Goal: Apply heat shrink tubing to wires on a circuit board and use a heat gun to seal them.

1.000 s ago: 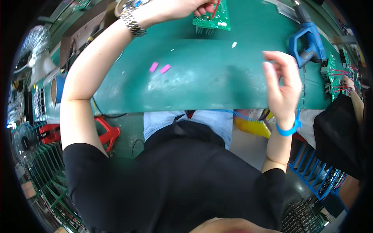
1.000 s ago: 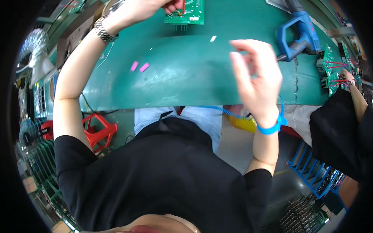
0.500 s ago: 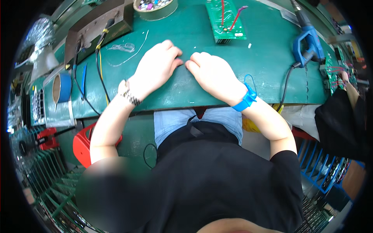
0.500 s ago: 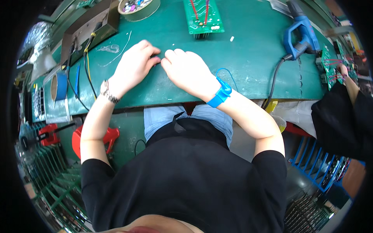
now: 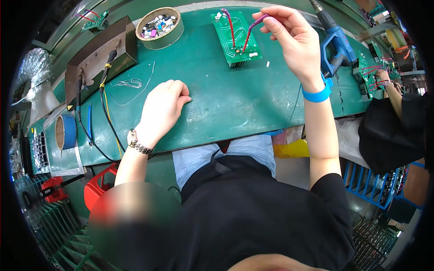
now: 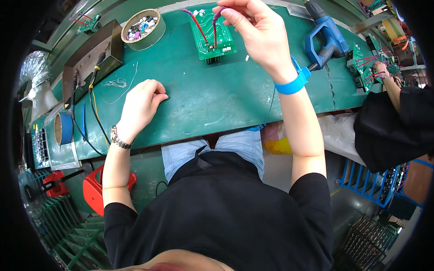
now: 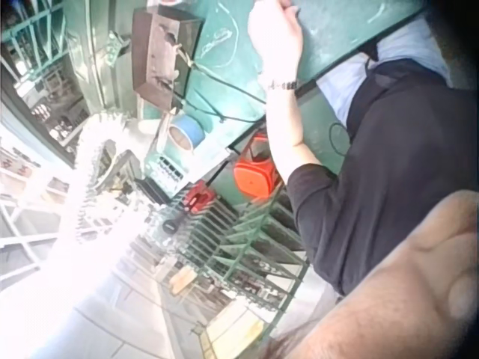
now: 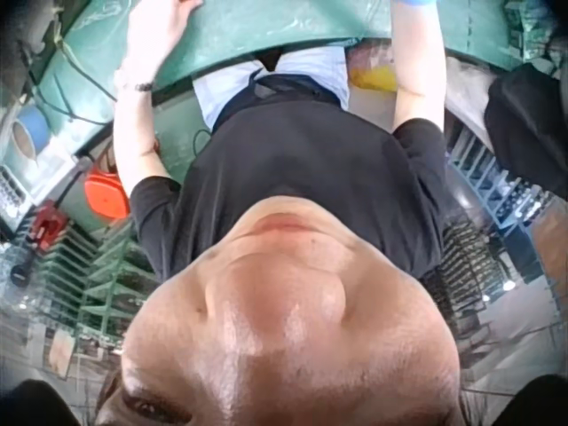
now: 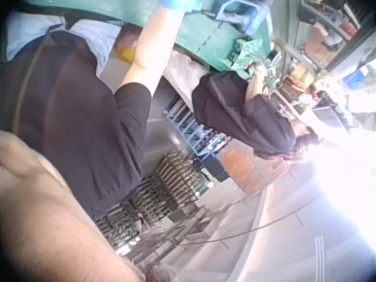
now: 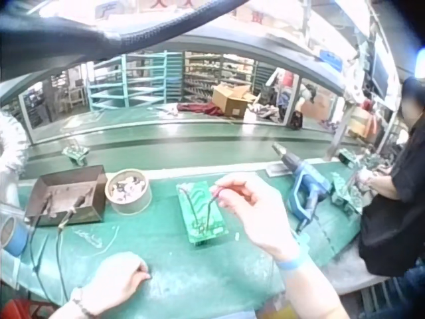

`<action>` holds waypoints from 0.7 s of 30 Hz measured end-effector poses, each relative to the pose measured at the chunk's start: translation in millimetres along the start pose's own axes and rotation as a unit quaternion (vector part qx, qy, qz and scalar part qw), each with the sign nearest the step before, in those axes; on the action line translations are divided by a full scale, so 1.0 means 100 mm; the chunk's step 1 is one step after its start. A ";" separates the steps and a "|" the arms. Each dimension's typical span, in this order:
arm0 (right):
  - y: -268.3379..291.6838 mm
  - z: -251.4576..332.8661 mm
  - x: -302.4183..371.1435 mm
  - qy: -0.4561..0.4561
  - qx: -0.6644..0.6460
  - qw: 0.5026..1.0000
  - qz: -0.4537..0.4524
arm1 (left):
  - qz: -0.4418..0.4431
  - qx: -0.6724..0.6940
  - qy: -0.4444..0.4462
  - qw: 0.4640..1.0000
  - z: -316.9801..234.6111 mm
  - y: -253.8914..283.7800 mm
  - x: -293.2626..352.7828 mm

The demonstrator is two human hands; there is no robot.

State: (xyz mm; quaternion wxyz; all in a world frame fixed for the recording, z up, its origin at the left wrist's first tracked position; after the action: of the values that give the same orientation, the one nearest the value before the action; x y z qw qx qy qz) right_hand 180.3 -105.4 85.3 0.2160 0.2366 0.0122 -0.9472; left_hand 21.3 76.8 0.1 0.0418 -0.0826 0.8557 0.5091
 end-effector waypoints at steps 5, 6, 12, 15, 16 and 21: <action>0.01 -0.03 -0.06 0.058 0.022 0.998 0.021 | -0.029 0.084 0.093 0.992 0.03 0.20 -0.10; -0.02 -0.03 -0.07 0.109 0.083 0.985 0.103 | -0.030 0.129 0.082 0.988 0.01 0.24 -0.14; -0.10 0.08 -0.04 0.212 0.228 0.940 0.141 | -0.194 0.216 -0.069 0.955 -0.34 0.72 -0.49; -0.16 0.01 -0.03 0.195 0.208 0.948 0.140 | -0.232 0.230 -0.106 0.939 -0.41 0.88 -0.73; -0.14 -0.02 -0.03 0.179 0.207 0.952 0.137 | -0.240 0.239 -0.129 0.932 -0.47 0.91 -0.78; -0.10 -0.15 -0.06 0.140 0.196 0.959 0.147 | -0.168 0.319 -0.065 0.930 -0.54 0.84 -1.04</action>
State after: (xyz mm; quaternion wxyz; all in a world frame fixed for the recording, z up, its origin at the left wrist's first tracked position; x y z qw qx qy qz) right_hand 187.0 -92.1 74.0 0.2986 0.4033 -0.1786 -0.8464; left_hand 108.9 79.1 114.7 0.2064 -0.1742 0.9421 0.1989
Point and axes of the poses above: each hand's wrist, its own x-axis away from the middle knuckle, its own y-axis out of the back of the hand, z = x × y, the point moved 8 cm from there along -x, towards the middle knuckle, and after that the axes turned 7 degrees about y, right-handed, at the moved point
